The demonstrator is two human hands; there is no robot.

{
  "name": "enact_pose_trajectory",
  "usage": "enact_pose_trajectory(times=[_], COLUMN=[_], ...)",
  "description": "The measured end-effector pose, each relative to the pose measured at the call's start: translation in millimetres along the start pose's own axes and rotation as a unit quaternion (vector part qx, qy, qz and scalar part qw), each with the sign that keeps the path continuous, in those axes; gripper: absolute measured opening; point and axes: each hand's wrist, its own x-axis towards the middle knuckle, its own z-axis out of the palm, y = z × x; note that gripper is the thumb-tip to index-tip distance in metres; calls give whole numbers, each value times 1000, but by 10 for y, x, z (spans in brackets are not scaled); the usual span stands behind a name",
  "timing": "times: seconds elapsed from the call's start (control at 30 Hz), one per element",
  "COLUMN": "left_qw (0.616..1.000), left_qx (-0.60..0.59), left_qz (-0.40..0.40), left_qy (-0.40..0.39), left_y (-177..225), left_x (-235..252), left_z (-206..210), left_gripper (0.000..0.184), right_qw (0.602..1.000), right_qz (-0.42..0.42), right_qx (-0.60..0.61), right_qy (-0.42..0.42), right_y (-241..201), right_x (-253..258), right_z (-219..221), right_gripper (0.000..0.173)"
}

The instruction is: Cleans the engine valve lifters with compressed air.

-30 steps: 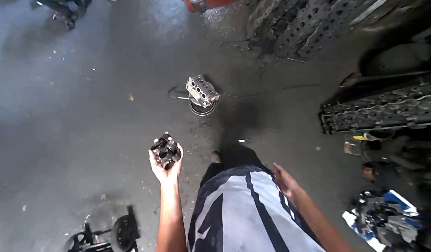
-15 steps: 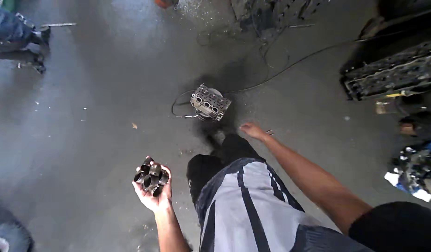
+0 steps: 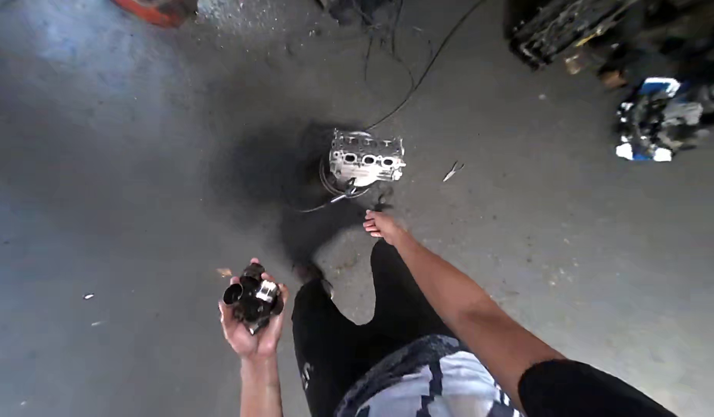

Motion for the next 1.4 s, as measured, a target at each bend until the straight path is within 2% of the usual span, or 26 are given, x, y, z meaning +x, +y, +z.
enact_pose_trajectory(times=[0.1, 0.2, 0.3, 0.4, 0.47, 0.63, 0.73, 0.8, 0.93, 1.03, 1.23, 1.33, 1.4], left_qw=[999, 999, 1000, 998, 996, 992, 992, 991, 989, 985, 985, 992, 993], left_qx=[-5, -17, -25, -53, -60, -65, -50, -56, -57, -53, -59, -52, -46], left_qz=[-16, -17, -15, -39, -52, -81, -76, -75, -71, -75, -61, -38, -28], left_qy=[32, 33, 9, -17, -44, -70, -83, -90, -114, -148, -148, -105, -109], left_y=[394, 593, 679, 688, 656, 568, 525, 504, 495, 498, 568, 549, 553], left_x=[33, 112, 434, 689, 1091, 1718, 2081, 2315, 2774, 2996, 3170, 3142, 3147], left_z=[-284, -562, -897, -1350, -1625, -2435, -2790, -2994, -3215, -3342, -3385, -3341, -3331], left_gripper=[60, 57, 56, 55, 52, 50, 47, 47, 43, 44, 47, 41, 37], right_qw=[1000, 996, 990, 979, 969, 939, 903, 874, 805, 778, 775, 790, 776], right_qz=[16, -3, -50, -57, -99, -137, -219, -266, -373, -406, -427, -455, -516], right_qx=[24, 81, 118, 150, 170, 267, 313, 350, 428, 450, 397, 287, 203], right_qy=[8, 22, 57, 123, 150, 166, 196, 206, 173, 163, 245, 293, 301], right_y=[123, 77, -142, 11, -107, 66, 109, 159, 232, 451, 761, 981, 1090], right_x=[-118, -85, 314, 794, 1153, 1758, 2008, 2120, 2040, 1911, 2012, 1968, 1885], right_z=[461, 772, 1004, 1153, 1242, 1434, 1506, 1540, 1787, 1973, 1876, 1734, 1731], right_gripper=[52, 52, 52, 50, 49, 59, 37, 32, 27, 36, 32, 50, 49])
